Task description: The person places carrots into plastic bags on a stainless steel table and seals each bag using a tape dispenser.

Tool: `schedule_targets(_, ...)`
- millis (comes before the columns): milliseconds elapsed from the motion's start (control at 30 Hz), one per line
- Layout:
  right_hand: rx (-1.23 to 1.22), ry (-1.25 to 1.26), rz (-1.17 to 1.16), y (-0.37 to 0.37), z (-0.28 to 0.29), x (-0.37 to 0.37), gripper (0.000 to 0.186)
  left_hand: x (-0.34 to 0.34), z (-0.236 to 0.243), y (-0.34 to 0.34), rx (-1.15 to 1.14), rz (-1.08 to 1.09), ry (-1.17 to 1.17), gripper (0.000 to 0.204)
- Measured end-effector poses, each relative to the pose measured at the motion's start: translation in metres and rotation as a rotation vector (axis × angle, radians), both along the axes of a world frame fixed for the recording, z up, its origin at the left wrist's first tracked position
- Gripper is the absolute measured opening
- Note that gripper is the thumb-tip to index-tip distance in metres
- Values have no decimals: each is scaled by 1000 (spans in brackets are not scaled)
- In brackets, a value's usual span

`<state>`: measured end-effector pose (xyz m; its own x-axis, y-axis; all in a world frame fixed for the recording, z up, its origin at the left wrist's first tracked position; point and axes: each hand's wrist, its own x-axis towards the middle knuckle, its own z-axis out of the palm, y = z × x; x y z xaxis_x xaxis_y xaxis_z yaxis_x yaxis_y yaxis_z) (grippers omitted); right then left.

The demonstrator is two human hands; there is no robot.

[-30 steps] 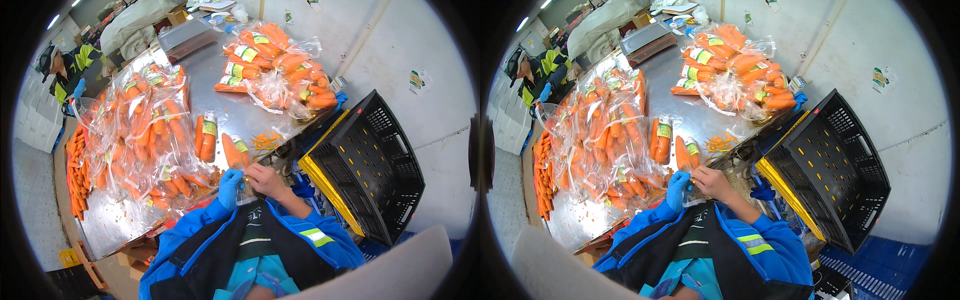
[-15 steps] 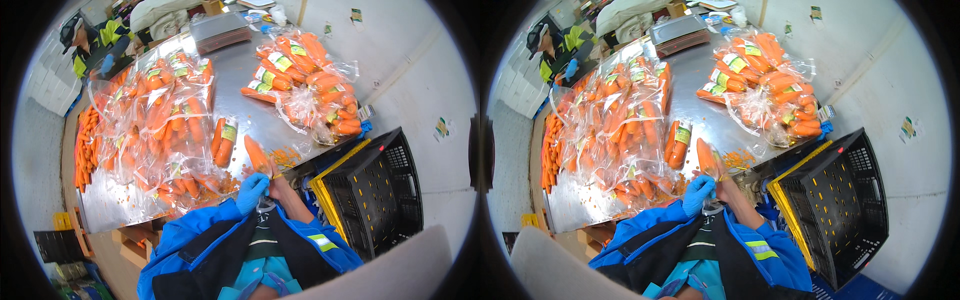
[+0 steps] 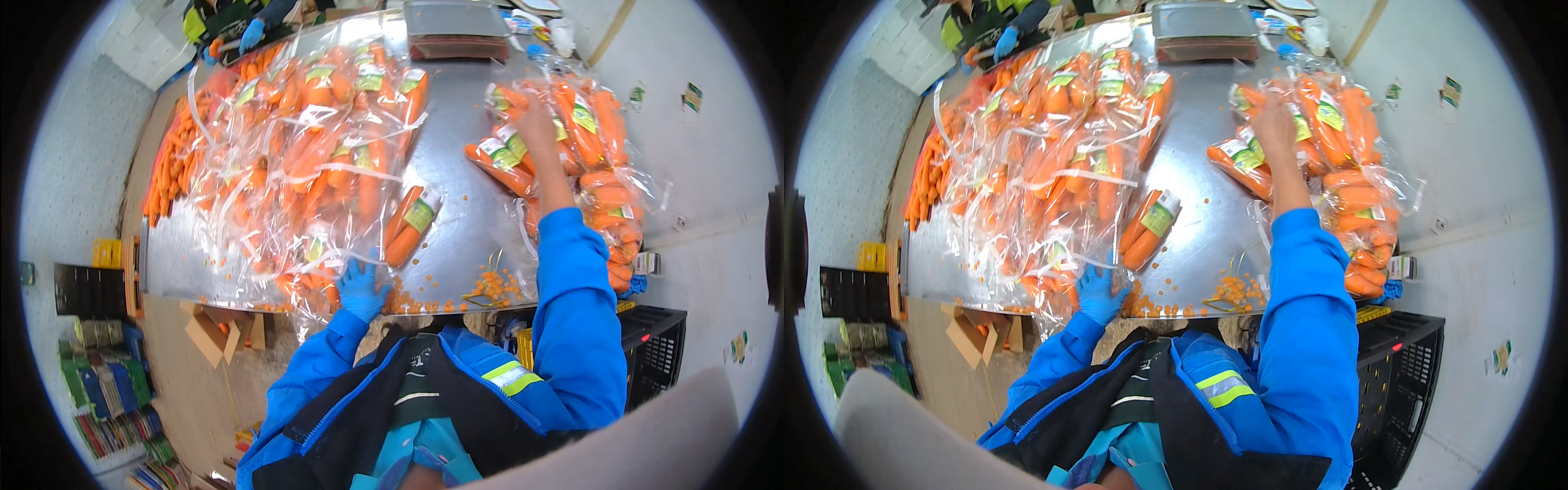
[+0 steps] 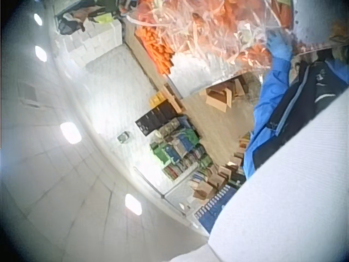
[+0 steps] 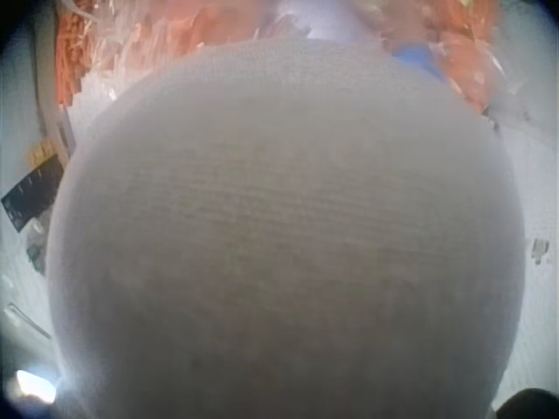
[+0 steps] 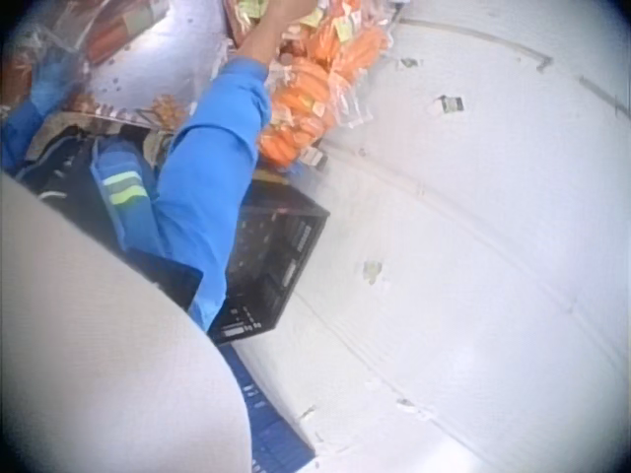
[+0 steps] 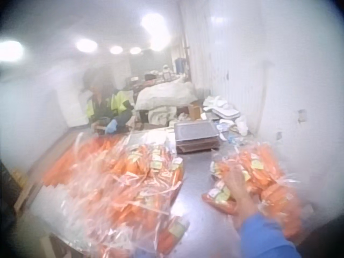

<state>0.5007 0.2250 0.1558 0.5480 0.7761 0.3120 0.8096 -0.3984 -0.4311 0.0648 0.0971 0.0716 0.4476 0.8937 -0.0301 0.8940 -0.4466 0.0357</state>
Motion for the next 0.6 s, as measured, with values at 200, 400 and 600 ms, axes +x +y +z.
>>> schedule_targets(200, 99, 820, 275, -97, -61, -152, 29, -24, -25, 4, -76, -83, -319, 42)
schedule_targets(400, -424, 2106, 305, -200, -84, -278, 60, 17, 32, -24, -588, -15, -884, 32)
schedule_targets(600, 267, 2630, 318, -204, -97, -265, 29, -16, 79, -19, -1326, 80, -1162, 42)
